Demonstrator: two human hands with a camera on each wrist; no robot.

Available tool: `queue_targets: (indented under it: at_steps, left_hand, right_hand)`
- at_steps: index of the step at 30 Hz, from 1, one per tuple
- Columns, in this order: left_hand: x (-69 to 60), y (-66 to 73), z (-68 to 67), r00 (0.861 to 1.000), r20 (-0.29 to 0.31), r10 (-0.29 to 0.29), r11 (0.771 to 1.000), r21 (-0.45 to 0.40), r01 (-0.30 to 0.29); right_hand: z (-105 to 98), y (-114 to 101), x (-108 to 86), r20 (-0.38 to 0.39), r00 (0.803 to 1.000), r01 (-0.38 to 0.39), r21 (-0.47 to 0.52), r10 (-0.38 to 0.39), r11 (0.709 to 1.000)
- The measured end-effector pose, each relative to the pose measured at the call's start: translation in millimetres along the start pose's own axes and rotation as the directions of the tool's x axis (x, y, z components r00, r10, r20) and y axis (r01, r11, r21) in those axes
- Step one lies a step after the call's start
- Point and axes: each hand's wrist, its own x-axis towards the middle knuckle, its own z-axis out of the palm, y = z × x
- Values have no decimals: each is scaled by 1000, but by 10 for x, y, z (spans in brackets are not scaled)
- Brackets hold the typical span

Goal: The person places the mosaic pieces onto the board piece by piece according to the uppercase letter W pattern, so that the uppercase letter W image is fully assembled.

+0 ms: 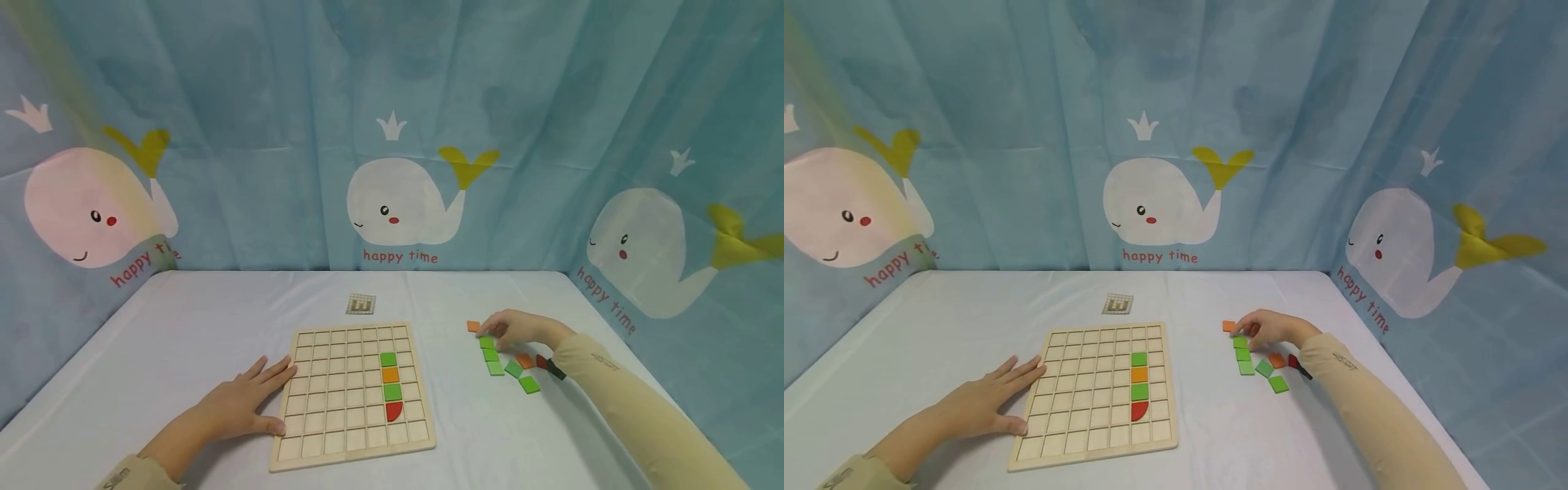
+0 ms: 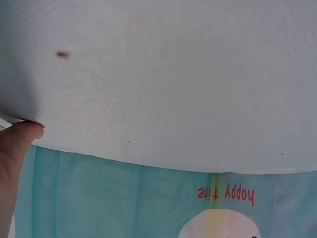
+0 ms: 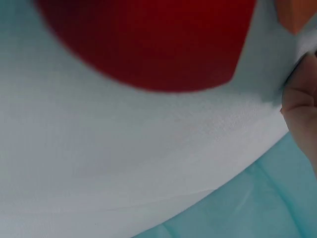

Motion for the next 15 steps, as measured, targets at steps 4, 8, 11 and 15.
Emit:
queue_targets:
  at_steps: [4, 8, 11, 15]
  left_hand:
    - [6, -1, -3, 1000, 4, -2, 1000, 1, 2]
    - [12, -15, 0, 1000, 4, -1, 1000, 9, 1]
    - [17, -24, 4, 1000, 3, 2, 1000, 14, -2]
    - [13, -16, -1, 1000, 3, 3, 1000, 9, -3]
  right_hand:
    - [-5, 5, 24, 17, 1000, -11, -16, 12, 1000]
    - [-10, -1, 38, 21, 1000, -19, -23, 19, 1000]
    - [-5, -2, 42, 15, 999, -29, -27, 29, 999]
    - [9, 5, 49, 9, 1000, -14, -36, 14, 999]
